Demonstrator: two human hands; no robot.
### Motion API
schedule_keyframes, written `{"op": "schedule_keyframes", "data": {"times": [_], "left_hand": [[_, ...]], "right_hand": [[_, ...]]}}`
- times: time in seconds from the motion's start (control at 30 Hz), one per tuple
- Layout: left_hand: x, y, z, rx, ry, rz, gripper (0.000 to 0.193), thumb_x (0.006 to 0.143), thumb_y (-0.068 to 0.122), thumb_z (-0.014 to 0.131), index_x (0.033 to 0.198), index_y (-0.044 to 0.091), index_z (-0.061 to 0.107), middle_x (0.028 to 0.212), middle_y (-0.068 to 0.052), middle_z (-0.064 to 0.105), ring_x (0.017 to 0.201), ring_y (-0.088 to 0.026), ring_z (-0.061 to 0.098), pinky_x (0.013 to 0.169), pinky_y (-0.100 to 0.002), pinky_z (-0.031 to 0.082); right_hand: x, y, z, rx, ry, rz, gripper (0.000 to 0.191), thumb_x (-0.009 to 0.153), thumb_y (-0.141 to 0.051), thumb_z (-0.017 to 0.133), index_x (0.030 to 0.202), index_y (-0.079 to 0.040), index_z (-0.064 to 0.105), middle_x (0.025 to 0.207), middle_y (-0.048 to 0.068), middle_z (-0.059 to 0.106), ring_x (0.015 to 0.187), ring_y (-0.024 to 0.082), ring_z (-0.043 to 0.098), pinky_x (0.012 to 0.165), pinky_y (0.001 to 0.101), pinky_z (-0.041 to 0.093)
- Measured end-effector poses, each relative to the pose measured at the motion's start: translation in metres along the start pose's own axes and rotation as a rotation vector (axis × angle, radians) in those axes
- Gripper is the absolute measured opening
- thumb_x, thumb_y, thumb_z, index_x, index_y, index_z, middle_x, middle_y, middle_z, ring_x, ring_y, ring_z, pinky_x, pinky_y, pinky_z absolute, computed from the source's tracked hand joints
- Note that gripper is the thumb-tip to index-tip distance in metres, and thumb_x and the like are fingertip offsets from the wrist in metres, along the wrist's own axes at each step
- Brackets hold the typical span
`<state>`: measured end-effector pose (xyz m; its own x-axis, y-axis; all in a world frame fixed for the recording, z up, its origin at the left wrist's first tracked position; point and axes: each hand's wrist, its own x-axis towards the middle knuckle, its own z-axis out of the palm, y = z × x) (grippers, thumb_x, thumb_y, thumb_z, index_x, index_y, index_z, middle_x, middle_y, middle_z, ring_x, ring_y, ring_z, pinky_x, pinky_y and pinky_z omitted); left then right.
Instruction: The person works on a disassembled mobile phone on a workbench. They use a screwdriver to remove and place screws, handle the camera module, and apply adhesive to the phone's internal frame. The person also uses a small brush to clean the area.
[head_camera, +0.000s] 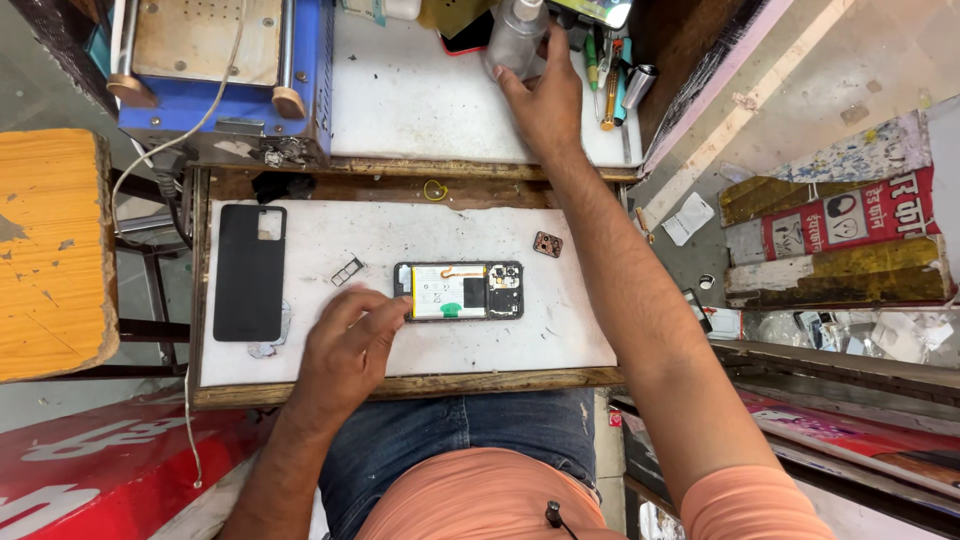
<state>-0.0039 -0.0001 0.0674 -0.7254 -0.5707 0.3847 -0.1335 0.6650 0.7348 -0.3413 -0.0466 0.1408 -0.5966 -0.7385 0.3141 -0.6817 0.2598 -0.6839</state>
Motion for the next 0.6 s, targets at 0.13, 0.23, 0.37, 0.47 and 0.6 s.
{"op": "schedule_keyframes", "data": {"times": [0.13, 0.23, 0.37, 0.47, 0.6], "left_hand": [[-0.001, 0.000, 0.006, 0.004, -0.023, 0.099, 0.050, 0.089, -0.001, 0.070, 0.134, 0.018, 0.061, 0.117, -0.009, 0.072, 0.123, -0.032, 0.061, 0.102, -0.045, 0.053], [-0.001, 0.002, 0.011, 0.026, 0.031, 0.053, 0.042, 0.092, 0.005, 0.073, 0.129, 0.022, 0.064, 0.108, -0.006, 0.071, 0.115, -0.024, 0.065, 0.101, -0.042, 0.055], [-0.002, 0.002, 0.011, 0.073, 0.024, 0.140, 0.043, 0.088, 0.009, 0.070, 0.129, 0.020, 0.062, 0.120, -0.014, 0.070, 0.119, -0.032, 0.065, 0.104, -0.043, 0.052], [-0.003, 0.000, 0.012, 0.059, 0.138, 0.102, 0.038, 0.094, 0.010, 0.072, 0.129, 0.020, 0.061, 0.112, -0.007, 0.071, 0.107, -0.024, 0.068, 0.112, -0.047, 0.050], [-0.007, -0.002, 0.010, -0.029, 0.047, 0.102, 0.038, 0.096, 0.006, 0.067, 0.132, 0.016, 0.061, 0.114, -0.008, 0.074, 0.120, -0.031, 0.067, 0.108, -0.046, 0.052]], "right_hand": [[-0.004, 0.002, -0.002, 0.039, 0.019, -0.043, 0.098, 0.090, -0.021, 0.087, 0.159, -0.011, 0.019, 0.137, 0.020, 0.066, 0.095, 0.021, 0.078, 0.081, 0.0331, 0.066], [-0.003, 0.007, -0.002, 0.054, 0.005, -0.035, 0.103, 0.088, -0.024, 0.089, 0.160, -0.012, 0.016, 0.139, 0.019, 0.065, 0.095, 0.020, 0.078, 0.082, 0.0316, 0.067], [0.002, 0.015, 0.002, -0.011, -0.019, 0.021, 0.094, 0.089, -0.029, 0.088, 0.157, -0.009, 0.026, 0.136, 0.018, 0.065, 0.099, 0.022, 0.075, 0.086, 0.0354, 0.063], [0.007, 0.019, 0.005, -0.042, -0.037, 0.031, 0.082, 0.090, -0.035, 0.087, 0.150, -0.006, 0.039, 0.135, 0.017, 0.066, 0.103, 0.022, 0.075, 0.091, 0.0373, 0.061], [0.007, 0.017, 0.007, -0.032, -0.028, 0.038, 0.069, 0.089, -0.037, 0.088, 0.139, -0.005, 0.053, 0.131, 0.014, 0.071, 0.107, 0.023, 0.073, 0.095, 0.0408, 0.057]]}}
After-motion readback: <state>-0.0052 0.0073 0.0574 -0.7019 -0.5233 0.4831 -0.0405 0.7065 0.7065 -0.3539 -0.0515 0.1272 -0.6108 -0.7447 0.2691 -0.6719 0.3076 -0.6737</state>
